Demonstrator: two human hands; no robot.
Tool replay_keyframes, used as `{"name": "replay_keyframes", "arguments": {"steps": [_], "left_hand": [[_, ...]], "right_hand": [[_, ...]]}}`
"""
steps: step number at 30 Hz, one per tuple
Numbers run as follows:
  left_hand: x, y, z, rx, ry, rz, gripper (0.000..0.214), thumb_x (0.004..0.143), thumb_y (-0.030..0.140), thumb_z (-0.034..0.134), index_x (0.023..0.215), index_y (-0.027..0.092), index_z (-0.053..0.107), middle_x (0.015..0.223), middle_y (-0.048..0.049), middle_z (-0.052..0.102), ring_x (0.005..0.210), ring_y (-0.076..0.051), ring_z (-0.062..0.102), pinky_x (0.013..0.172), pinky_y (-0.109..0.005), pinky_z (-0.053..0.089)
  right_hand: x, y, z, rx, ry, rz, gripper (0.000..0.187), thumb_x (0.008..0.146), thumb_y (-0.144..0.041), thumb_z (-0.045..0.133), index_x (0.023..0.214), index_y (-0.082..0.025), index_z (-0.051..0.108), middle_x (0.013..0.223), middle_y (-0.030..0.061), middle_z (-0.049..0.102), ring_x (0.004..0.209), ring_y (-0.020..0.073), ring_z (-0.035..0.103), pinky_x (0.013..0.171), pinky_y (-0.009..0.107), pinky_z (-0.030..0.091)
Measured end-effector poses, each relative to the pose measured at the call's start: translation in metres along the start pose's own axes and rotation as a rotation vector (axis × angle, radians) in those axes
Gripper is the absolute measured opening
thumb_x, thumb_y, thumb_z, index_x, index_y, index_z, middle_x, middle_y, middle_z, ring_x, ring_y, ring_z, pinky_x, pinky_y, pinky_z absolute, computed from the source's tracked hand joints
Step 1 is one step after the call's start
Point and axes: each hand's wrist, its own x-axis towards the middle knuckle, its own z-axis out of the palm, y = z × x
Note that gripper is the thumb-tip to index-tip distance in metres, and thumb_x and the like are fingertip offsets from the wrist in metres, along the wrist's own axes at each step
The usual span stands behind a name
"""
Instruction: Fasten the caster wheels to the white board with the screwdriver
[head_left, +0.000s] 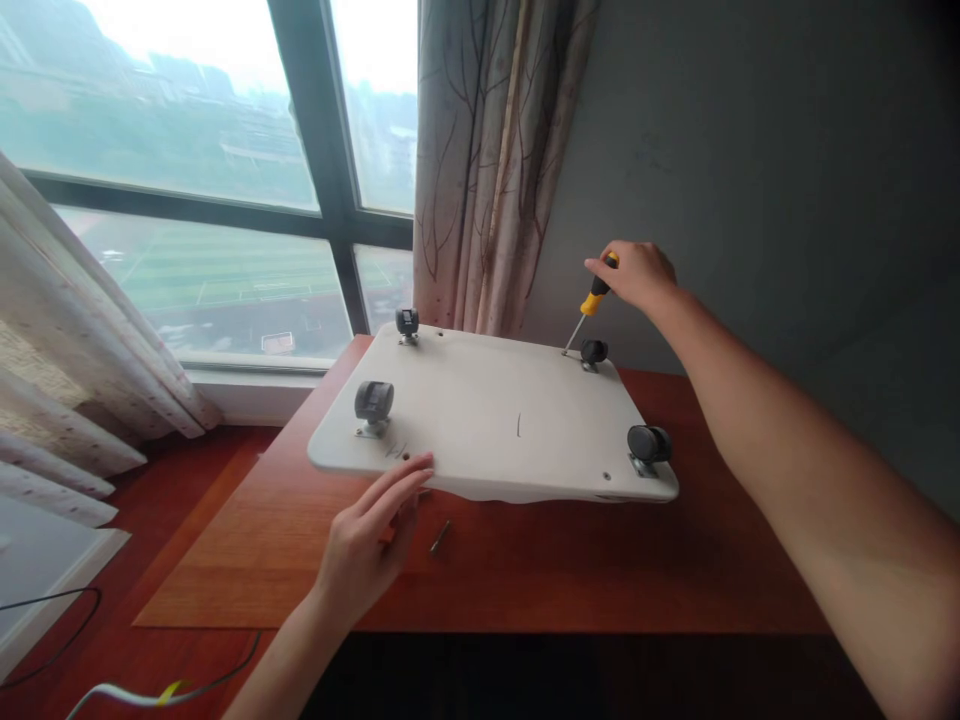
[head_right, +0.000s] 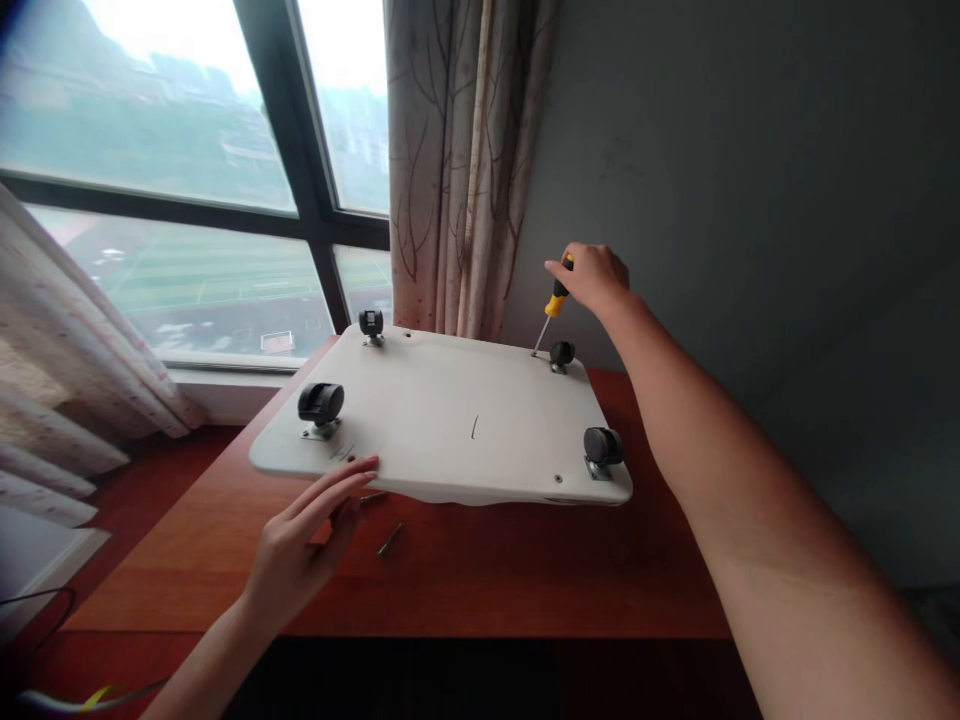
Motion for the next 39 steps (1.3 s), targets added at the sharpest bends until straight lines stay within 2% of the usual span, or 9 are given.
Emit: {"name": "replay_keyframes", "arguments": {"steps": [5, 8, 13, 17, 20, 24, 30, 37, 39], "left_hand": [[-0.001, -0.003, 0.003, 0.013, 0.056, -0.028, 0.039, 0.095, 0.004, 0.054, 0.127, 0.022, 0.065, 0.129, -0.0085, 0.071, 0.109, -0.018, 0.072, 0.080, -0.021, 0.059], [0.000, -0.005, 0.003, 0.015, 0.059, -0.029, 0.037, 0.095, 0.004, 0.054, 0.125, 0.022, 0.067, 0.126, -0.0080, 0.072, 0.111, -0.019, 0.072, 0.086, -0.024, 0.060], [0.001, -0.004, 0.001, -0.058, 0.064, -0.071, 0.032, 0.096, 0.006, 0.053, 0.121, 0.020, 0.068, 0.124, -0.0093, 0.073, 0.112, -0.022, 0.072, 0.088, -0.029, 0.063], [0.000, -0.003, 0.003, -0.133, 0.080, -0.093, 0.030, 0.095, 0.007, 0.053, 0.117, 0.019, 0.070, 0.123, -0.0096, 0.074, 0.112, -0.023, 0.072, 0.080, -0.028, 0.065], [-0.002, -0.002, 0.007, -0.173, 0.112, -0.108, 0.029, 0.095, 0.007, 0.053, 0.114, 0.019, 0.071, 0.123, -0.0094, 0.074, 0.105, -0.022, 0.075, 0.073, -0.026, 0.065], [-0.003, -0.003, 0.009, -0.176, 0.122, -0.119, 0.028, 0.096, 0.008, 0.053, 0.114, 0.019, 0.071, 0.122, -0.0103, 0.074, 0.107, -0.022, 0.074, 0.075, -0.027, 0.065], [-0.004, -0.004, 0.009, -0.196, 0.119, -0.108, 0.029, 0.096, 0.007, 0.053, 0.116, 0.020, 0.070, 0.123, -0.0096, 0.074, 0.107, -0.021, 0.073, 0.074, -0.026, 0.064], [-0.005, -0.005, 0.010, -0.210, 0.125, -0.116, 0.029, 0.096, 0.007, 0.053, 0.115, 0.020, 0.071, 0.123, -0.0102, 0.073, 0.103, -0.022, 0.074, 0.071, -0.027, 0.063], [-0.004, -0.003, 0.009, -0.194, 0.126, -0.115, 0.027, 0.096, 0.008, 0.053, 0.113, 0.019, 0.071, 0.122, -0.0105, 0.074, 0.104, -0.022, 0.074, 0.072, -0.027, 0.064]], "right_hand": [[0.009, 0.005, 0.001, 0.069, -0.093, 0.028, 0.045, 0.082, -0.037, 0.061, 0.124, -0.020, 0.068, 0.112, 0.0141, 0.071, 0.097, 0.0314, 0.067, 0.081, 0.043, 0.054], [0.013, 0.008, -0.002, 0.166, -0.130, 0.012, 0.050, 0.077, -0.030, 0.064, 0.126, -0.019, 0.067, 0.118, 0.0130, 0.070, 0.095, 0.0290, 0.067, 0.075, 0.040, 0.057], [0.002, 0.006, -0.006, 0.146, -0.079, -0.060, 0.049, 0.083, -0.038, 0.065, 0.130, -0.026, 0.064, 0.116, 0.0105, 0.071, 0.094, 0.0285, 0.068, 0.077, 0.042, 0.056], [-0.003, 0.004, -0.008, 0.022, -0.055, -0.090, 0.038, 0.087, -0.054, 0.061, 0.113, -0.027, 0.070, 0.105, 0.0100, 0.073, 0.095, 0.0303, 0.068, 0.078, 0.042, 0.053], [0.001, 0.007, -0.008, 0.043, -0.108, -0.079, 0.037, 0.086, -0.046, 0.063, 0.117, -0.026, 0.069, 0.113, 0.0100, 0.073, 0.099, 0.0303, 0.067, 0.081, 0.043, 0.053], [0.004, 0.013, -0.006, 0.153, -0.131, -0.188, 0.041, 0.080, -0.028, 0.070, 0.121, -0.024, 0.067, 0.124, 0.0092, 0.070, 0.109, 0.0296, 0.065, 0.091, 0.042, 0.053], [-0.008, 0.012, -0.001, 0.068, -0.020, -0.107, 0.040, 0.084, -0.047, 0.068, 0.118, -0.025, 0.066, 0.117, 0.0134, 0.070, 0.106, 0.0349, 0.064, 0.087, 0.049, 0.052], [0.000, 0.019, -0.003, 0.277, -0.191, -0.097, 0.047, 0.081, -0.031, 0.069, 0.128, -0.025, 0.062, 0.125, 0.0087, 0.068, 0.095, 0.0257, 0.067, 0.078, 0.040, 0.056], [-0.001, 0.020, -0.004, 0.239, -0.156, -0.105, 0.049, 0.080, -0.035, 0.073, 0.126, -0.025, 0.064, 0.119, 0.0089, 0.069, 0.093, 0.0259, 0.067, 0.080, 0.040, 0.056]]}}
